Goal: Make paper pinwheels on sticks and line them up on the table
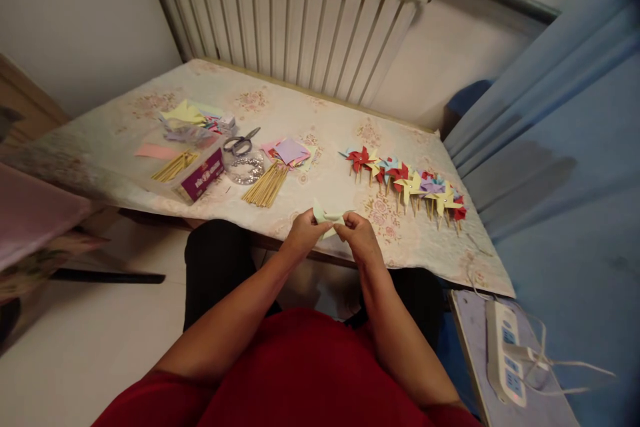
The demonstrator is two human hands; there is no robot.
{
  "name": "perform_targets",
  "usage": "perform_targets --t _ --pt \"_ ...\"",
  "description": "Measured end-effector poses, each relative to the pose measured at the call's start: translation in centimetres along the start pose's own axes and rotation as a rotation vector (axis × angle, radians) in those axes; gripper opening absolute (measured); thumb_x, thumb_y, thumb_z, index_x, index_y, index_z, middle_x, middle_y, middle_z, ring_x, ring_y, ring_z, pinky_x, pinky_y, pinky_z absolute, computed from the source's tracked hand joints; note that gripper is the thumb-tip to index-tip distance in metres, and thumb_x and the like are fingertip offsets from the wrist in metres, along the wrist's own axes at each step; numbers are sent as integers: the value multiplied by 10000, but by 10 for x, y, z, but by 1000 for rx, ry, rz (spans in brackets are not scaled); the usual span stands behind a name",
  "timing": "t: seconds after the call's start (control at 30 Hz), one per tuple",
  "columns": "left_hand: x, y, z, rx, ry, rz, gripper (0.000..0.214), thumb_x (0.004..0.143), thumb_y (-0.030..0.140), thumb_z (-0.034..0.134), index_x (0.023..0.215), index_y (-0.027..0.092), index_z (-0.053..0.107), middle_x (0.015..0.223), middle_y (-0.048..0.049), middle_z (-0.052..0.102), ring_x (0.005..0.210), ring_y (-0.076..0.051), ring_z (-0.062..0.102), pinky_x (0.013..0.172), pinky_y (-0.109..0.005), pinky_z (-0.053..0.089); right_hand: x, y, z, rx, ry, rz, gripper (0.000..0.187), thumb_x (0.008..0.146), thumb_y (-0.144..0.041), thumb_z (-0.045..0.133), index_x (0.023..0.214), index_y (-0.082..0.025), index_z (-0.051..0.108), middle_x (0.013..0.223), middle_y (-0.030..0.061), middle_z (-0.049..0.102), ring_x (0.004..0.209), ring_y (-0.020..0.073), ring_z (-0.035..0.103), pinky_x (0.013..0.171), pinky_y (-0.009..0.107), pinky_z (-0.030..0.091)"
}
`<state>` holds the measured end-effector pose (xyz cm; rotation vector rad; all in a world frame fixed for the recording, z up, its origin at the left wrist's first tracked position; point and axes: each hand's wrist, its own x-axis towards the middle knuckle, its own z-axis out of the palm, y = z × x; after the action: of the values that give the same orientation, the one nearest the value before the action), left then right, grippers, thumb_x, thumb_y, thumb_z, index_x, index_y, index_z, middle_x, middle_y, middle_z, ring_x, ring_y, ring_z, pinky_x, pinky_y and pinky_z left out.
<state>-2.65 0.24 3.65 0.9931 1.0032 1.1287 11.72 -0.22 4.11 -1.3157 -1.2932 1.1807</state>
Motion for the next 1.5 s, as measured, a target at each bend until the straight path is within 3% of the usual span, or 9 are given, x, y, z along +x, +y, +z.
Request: perform_targets --t 0.3,0.73,0.97,1.27,1.5 --pt "2 2 -7 -61 59 -68 293 633 154 712 920 118 667 783 6 690 682 -105 584 678 -229 449 1 -3 11 60 -28 48 201 642 -341 692 756 -189 625 609 -40 565 534 106 444 526 239 338" --pt "1 4 -10 -50 15 -110 233 614 50 672 839 110 683 672 29 653 630 -101 559 652 -222 438 6 15 7 -137 13 76 277 614 -415 743 619 -174 606 526 -48 478 513 100 379 504 251 284" --pt "5 -9 -10 8 11 -87 248 624 85 675 872 99 677 720 4 678 642 -106 570 631 -217 432 2 14 6 -158 25 61 245 630 -390 707 589 -186 577 495 -57 452 500 100 361 496 255 266" --pt "1 -11 -6 73 3 -66 231 631 114 661 862 121 661 717 23 649 633 -93 541 608 -201 416 1 19 -1 -198 -3 51 248 644 -400 690 586 -189 574 499 -54 445 507 106 365 499 258 266" --pt "0 -14 -2 50 -29 -81 285 645 173 673 920 102 657 754 -3 662 663 -108 560 616 -212 416 -1 25 -3 -86 3 97 249 635 -404 689 590 -197 559 491 -55 464 483 105 380 489 253 277"
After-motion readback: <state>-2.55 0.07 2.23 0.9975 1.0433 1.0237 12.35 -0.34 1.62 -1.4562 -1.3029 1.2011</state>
